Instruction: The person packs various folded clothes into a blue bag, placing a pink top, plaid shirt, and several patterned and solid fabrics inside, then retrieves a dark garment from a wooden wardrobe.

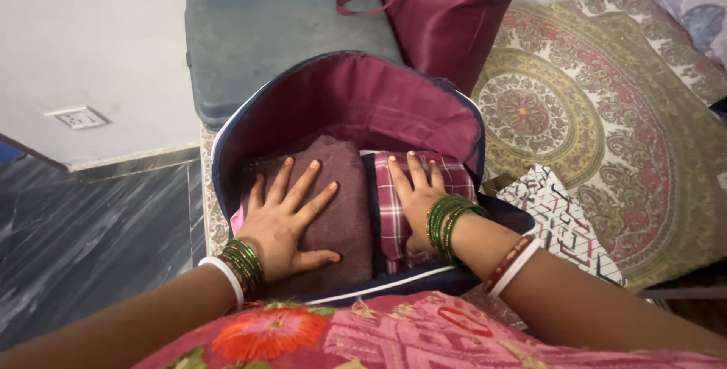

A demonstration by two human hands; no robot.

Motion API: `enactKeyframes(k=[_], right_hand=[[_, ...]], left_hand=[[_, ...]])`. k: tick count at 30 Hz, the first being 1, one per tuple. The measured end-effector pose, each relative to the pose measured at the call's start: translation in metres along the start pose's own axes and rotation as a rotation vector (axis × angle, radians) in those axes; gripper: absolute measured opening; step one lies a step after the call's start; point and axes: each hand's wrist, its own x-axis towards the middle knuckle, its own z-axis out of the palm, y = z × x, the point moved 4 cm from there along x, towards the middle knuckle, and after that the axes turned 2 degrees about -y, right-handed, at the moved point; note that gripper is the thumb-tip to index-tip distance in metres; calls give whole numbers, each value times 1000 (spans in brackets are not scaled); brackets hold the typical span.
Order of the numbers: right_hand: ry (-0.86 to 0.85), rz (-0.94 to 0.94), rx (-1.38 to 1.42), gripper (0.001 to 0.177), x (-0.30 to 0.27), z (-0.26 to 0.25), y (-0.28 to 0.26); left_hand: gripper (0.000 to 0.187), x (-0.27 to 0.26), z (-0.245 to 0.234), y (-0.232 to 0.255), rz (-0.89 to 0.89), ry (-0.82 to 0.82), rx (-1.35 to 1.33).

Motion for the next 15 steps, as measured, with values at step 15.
enactKeyframes(k=[15], right_hand=[[108, -79, 21, 144, -18, 6, 21]], left_hand=[[110, -7, -8, 11, 6, 52, 30]])
